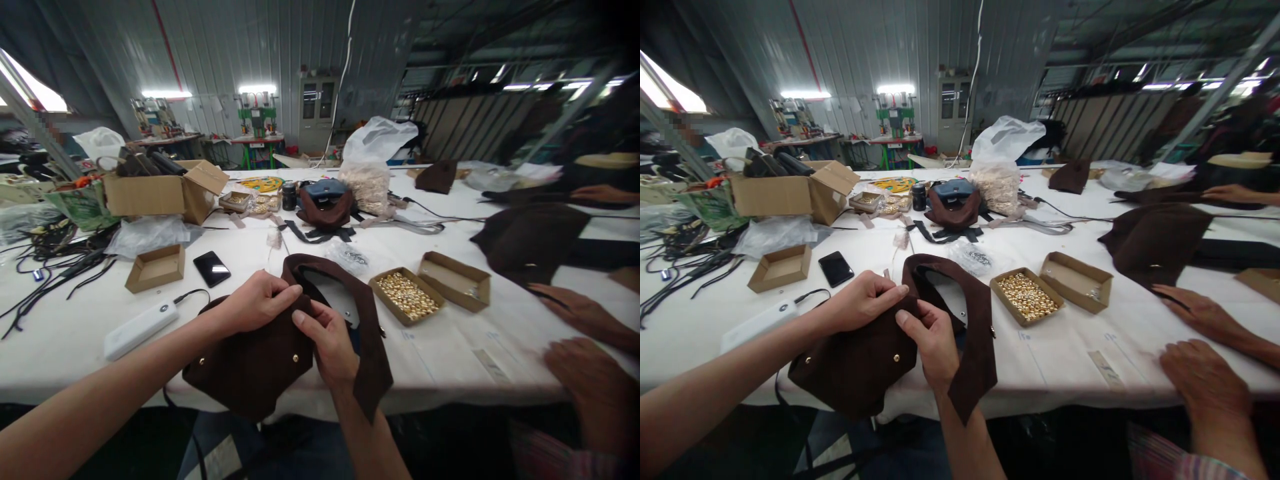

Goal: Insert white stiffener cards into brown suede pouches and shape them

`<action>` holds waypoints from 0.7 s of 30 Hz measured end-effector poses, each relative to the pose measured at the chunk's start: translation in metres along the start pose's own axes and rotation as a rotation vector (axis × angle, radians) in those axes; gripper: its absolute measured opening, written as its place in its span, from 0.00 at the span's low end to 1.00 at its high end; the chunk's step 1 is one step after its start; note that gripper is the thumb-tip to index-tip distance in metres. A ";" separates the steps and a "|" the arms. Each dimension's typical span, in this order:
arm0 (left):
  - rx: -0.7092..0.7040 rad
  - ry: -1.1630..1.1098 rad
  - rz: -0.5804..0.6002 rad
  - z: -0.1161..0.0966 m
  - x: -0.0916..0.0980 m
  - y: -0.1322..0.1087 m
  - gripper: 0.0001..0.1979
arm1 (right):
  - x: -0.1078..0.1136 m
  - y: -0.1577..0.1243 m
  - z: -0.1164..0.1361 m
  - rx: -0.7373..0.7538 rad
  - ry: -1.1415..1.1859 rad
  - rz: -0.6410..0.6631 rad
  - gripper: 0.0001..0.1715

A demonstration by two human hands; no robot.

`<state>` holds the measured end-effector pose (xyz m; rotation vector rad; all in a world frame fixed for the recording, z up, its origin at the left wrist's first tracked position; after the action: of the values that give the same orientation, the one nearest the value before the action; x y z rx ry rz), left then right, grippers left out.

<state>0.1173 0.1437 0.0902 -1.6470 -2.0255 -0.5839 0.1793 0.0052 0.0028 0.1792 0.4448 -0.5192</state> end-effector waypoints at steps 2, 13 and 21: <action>0.007 -0.023 0.006 0.000 -0.001 0.000 0.34 | -0.001 -0.001 0.001 -0.011 -0.014 -0.021 0.25; 0.013 -0.278 0.208 0.011 -0.001 -0.016 0.27 | 0.007 -0.008 0.008 -0.007 -0.130 -0.051 0.25; -0.029 -0.143 0.039 0.018 0.000 -0.017 0.27 | 0.002 -0.006 0.005 -0.061 -0.150 -0.086 0.28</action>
<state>0.0989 0.1507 0.0748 -1.7868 -2.0884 -0.4967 0.1796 -0.0021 0.0061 0.0616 0.3222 -0.5983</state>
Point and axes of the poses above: each hand's wrist, its own y-axis towards the middle knuckle, its own x-axis out of the back of the hand, z = x × y, the point moved 5 cm from there along y, towards the middle knuckle, and after that the axes turned 6 degrees about -y, right-handed, at the moved point
